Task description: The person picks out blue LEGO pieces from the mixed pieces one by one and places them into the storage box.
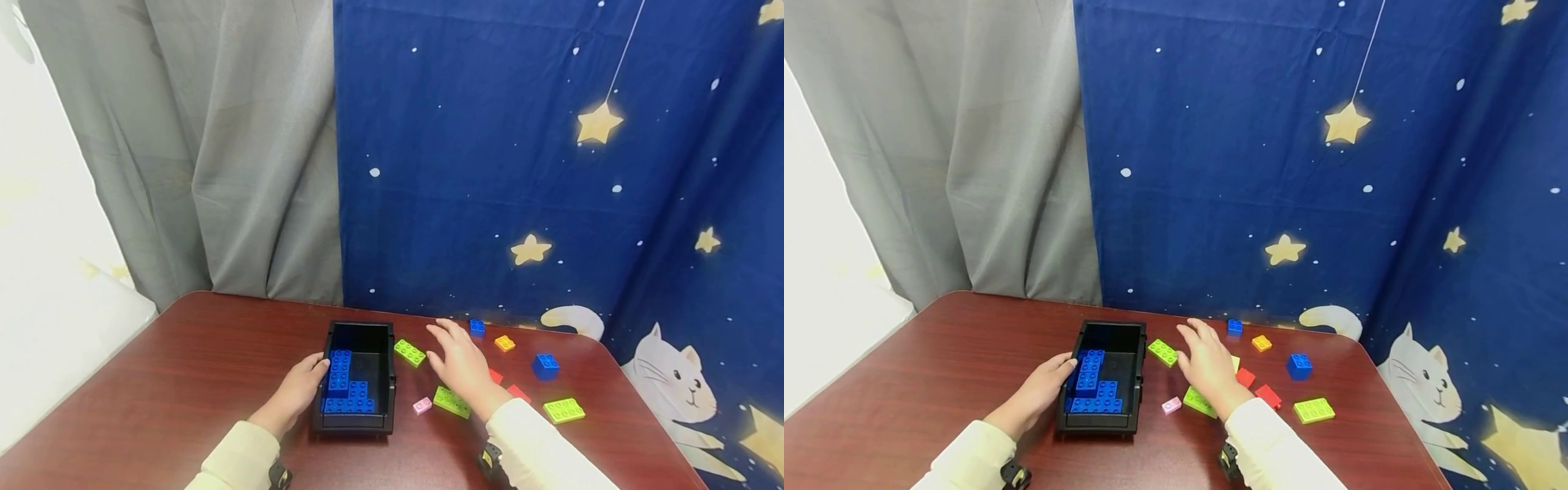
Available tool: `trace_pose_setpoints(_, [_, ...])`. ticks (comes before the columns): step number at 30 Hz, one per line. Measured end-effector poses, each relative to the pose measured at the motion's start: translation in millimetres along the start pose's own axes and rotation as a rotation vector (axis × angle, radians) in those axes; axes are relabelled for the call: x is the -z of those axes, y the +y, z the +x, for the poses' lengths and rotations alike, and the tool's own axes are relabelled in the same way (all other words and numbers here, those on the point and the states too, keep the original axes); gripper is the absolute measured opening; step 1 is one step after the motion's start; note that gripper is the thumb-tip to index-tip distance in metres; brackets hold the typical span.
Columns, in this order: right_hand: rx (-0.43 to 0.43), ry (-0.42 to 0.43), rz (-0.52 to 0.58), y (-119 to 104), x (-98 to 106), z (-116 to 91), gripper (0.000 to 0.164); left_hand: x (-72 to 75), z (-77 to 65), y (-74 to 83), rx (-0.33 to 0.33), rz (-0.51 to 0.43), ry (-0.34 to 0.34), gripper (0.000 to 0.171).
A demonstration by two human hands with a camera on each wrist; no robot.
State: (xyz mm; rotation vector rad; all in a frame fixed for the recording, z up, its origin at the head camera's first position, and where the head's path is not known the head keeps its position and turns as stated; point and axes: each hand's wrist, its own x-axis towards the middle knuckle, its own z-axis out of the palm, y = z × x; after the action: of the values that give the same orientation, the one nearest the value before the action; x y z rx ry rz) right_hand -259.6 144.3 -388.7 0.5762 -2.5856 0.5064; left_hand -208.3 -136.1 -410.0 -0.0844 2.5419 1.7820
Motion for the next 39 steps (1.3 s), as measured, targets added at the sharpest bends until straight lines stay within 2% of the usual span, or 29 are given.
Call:
trace_pose_setpoints(7, [0.007,0.041,-0.029,13.5,-1.3,3.3,0.05,-0.7,-0.1,1.2,-0.006,-0.004,0.007,0.049])
trace_pose_setpoints(23, [-0.106,0.022,-0.042,37.8,-0.1,11.2,0.053,-0.4,1.6,0.5,-0.006,0.013,0.012,0.05])
trace_pose_setpoints(31, [-0.152,-0.003,-0.043,48.6,-0.4,13.6,0.054,-0.6,1.7,0.0,-0.002,0.019,0.019,0.049])
trace_pose_setpoints(39, [-0.245,-0.073,-0.024,61.7,1.4,15.7,0.057,-1.0,1.8,-0.1,-0.003,0.024,0.021,0.049])
